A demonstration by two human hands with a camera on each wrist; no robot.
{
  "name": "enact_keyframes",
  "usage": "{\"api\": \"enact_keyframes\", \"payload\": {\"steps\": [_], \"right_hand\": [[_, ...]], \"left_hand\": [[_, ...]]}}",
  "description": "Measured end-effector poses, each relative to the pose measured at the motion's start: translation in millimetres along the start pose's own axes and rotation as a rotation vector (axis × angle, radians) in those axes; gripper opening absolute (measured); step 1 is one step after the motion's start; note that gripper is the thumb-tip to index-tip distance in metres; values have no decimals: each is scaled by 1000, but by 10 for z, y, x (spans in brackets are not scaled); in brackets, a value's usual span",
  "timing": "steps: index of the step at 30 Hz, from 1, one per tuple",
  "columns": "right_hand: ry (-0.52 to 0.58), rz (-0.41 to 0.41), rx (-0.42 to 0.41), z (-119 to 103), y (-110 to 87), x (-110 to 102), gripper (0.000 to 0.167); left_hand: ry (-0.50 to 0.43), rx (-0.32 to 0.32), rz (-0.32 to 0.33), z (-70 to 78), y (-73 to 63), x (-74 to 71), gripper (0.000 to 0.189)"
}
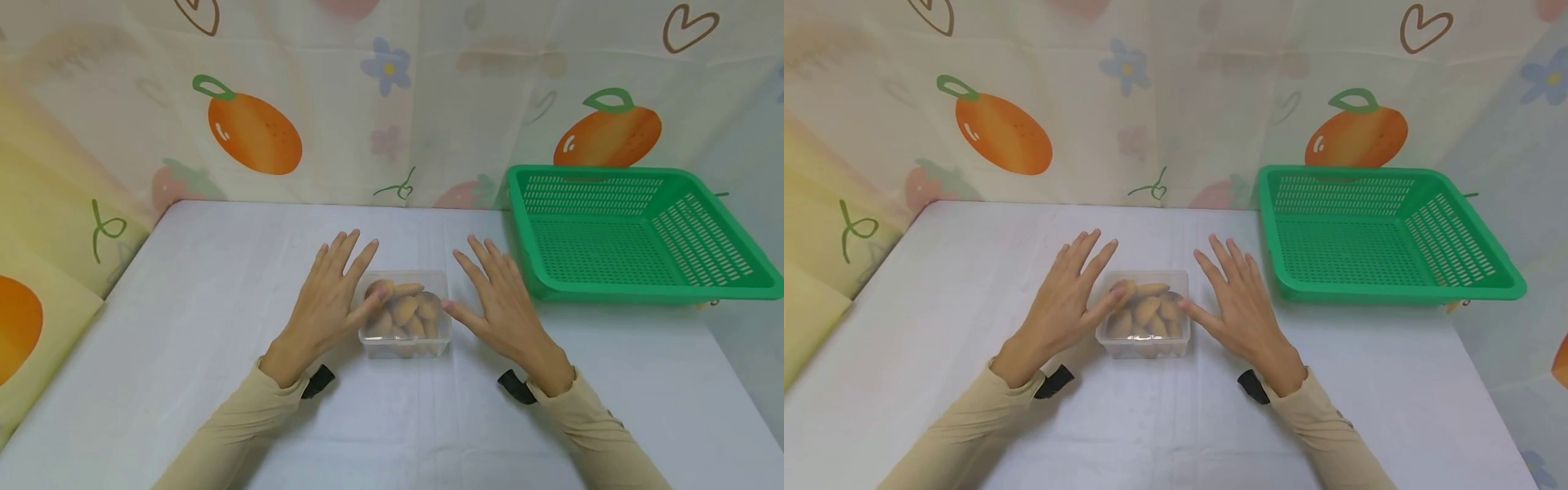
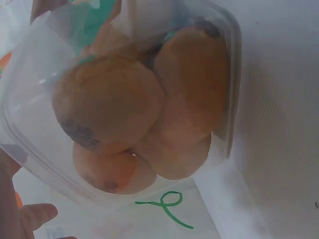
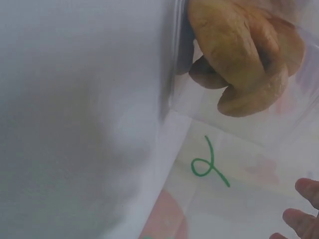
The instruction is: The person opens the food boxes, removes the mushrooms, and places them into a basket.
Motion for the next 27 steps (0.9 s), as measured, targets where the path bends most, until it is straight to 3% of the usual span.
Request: {"api": "enact_keyframes", "payload": {"steps": [8, 14, 20, 24, 27], "right_hand": [[125, -81, -35, -53, -60, 45, 80], [286, -188, 23, -87, -96, 121, 89], [434, -256, 90, -122, -118, 198, 102], [487, -281, 84, -145, -119, 245, 107], [492, -286, 81, -143, -121, 268, 109]], "left_hand": [[-62, 91, -15, 107, -89, -25, 74], [-94, 149, -66, 165, -129, -6, 74], [-154, 231, -127, 263, -155, 23, 62], [-183, 270, -165, 321, -157, 46, 66], [-197, 319, -156, 359, -162, 57, 71]]}}
Point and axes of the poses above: each hand's wrist, its own y-axis towards the middle knuckle, its own x-axis out of the palm, z = x × y, the point moved 5 cm from there along y, towards the middle knuckle, and after that the axes turned 5 degrees about -x, right-handed, at the moved point
